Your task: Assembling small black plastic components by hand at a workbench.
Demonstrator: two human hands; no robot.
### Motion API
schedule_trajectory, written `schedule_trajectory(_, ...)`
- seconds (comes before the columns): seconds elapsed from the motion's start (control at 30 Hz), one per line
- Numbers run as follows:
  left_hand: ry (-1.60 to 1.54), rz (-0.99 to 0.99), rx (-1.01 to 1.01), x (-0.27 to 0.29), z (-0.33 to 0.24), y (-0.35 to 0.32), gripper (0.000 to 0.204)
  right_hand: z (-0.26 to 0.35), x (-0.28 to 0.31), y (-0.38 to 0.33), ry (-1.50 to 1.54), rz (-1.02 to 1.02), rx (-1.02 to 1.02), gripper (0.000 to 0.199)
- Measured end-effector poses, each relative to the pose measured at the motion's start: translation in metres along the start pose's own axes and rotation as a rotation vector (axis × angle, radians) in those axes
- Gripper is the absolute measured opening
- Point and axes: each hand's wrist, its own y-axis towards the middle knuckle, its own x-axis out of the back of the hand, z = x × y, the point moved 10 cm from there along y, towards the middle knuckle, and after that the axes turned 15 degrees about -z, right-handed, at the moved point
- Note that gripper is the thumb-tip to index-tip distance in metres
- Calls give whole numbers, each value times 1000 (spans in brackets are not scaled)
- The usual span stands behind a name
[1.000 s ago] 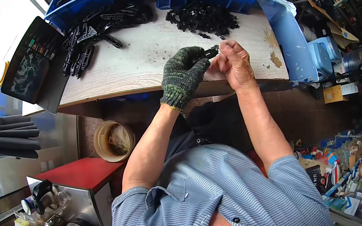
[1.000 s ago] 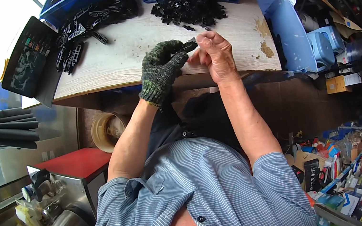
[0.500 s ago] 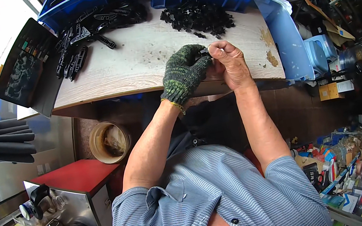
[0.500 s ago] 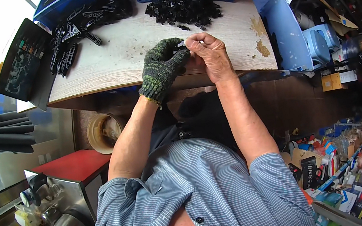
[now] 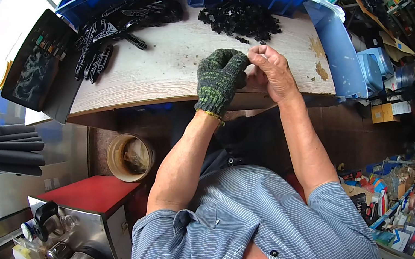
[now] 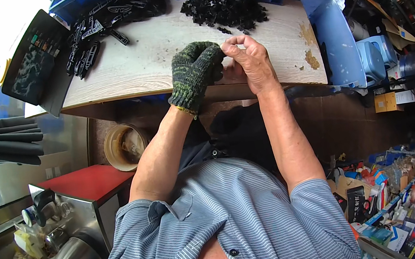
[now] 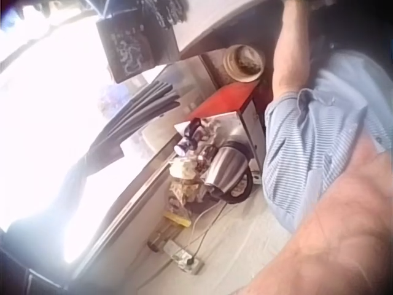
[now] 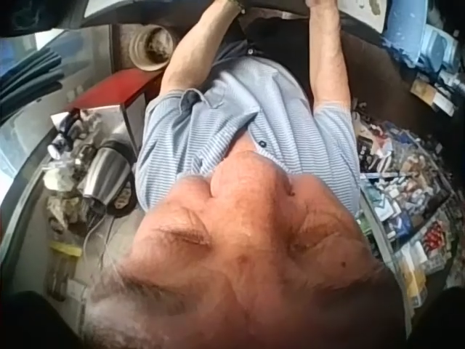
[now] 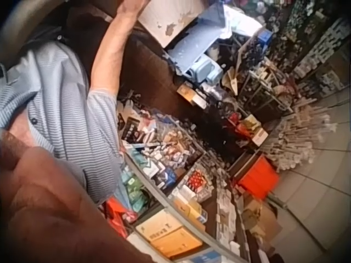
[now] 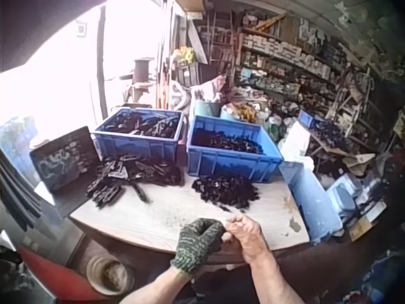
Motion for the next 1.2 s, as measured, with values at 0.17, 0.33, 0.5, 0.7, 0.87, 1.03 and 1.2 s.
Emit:
schedule_trajectory(0.17,-55,-48,22,7,-2,-4,28,-4,-4,1,-115,57,-46,28)
schedule_trajectory(0.33,-117,35,-2,1,2,-4,24,-6,-4,0,-91,41,60,32)
schedule_trajectory(0.5,-98,91,-8,-2,6,-4,24,-3,0,-4,-72,12,68,31)
schedule_trajectory(0.7,-99,67,-87,2,2,-8,37,5,20,3,148,-20,81,31)
schedule_trajectory(0.87,-73,71,-46,2,0,-14,38,20,124,27,242,-539,42,34)
schedule_trajectory(1.03,-70,77,-90,-1,3,-14,35,32,139,25,120,-618,97,36)
schedule_trajectory(1.2,-68,72,-74,0,4,-14,32,10,84,46,-79,-354,13,28)
